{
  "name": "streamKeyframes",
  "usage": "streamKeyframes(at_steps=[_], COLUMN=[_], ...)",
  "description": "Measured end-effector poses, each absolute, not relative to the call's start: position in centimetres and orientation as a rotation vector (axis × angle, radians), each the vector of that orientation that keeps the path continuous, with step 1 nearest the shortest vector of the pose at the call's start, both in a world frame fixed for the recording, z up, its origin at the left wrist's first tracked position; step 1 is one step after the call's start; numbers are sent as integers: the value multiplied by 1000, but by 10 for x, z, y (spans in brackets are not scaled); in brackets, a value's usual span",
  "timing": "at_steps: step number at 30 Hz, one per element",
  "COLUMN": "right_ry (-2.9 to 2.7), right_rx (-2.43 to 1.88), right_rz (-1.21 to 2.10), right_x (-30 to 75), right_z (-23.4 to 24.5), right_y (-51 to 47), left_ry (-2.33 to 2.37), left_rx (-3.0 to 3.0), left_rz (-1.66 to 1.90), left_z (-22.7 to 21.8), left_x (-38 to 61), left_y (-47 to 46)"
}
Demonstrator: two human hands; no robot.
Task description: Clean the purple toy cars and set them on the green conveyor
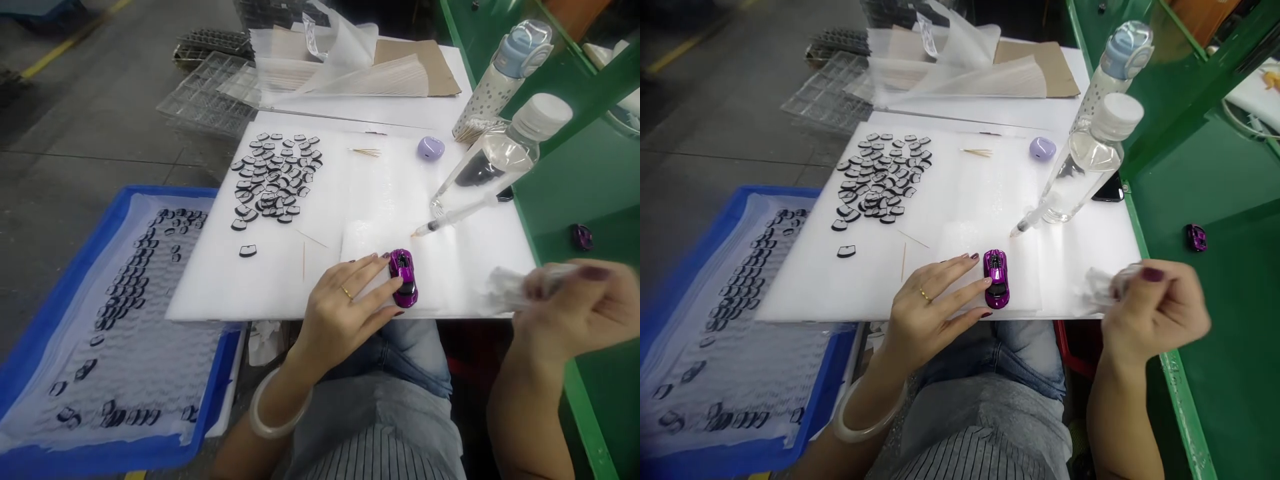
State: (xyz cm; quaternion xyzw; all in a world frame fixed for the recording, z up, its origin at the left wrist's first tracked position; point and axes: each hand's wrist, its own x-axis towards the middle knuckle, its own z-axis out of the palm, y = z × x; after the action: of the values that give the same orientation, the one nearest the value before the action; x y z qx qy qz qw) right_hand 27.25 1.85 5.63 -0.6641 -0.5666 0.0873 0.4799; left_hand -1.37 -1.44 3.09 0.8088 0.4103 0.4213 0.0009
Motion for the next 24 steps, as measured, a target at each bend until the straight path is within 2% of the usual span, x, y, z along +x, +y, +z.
streamKeyframes(at_steps=[11, 18, 24], right_ry=[-1576, -1591, -1556], right_rx=[-1362, -1376, -1374], right_rz=[536, 634, 702], right_x=[217, 213, 213], right_z=[49, 40, 31], right_y=[0, -2, -5], left_ry=[1279, 1283, 1232], left_rx=[2821, 2981, 2911], left_rz=[1272, 1195, 1298], left_z=[37, 32, 26], left_x=[-6, 2, -5], left_y=[-2, -7, -4])
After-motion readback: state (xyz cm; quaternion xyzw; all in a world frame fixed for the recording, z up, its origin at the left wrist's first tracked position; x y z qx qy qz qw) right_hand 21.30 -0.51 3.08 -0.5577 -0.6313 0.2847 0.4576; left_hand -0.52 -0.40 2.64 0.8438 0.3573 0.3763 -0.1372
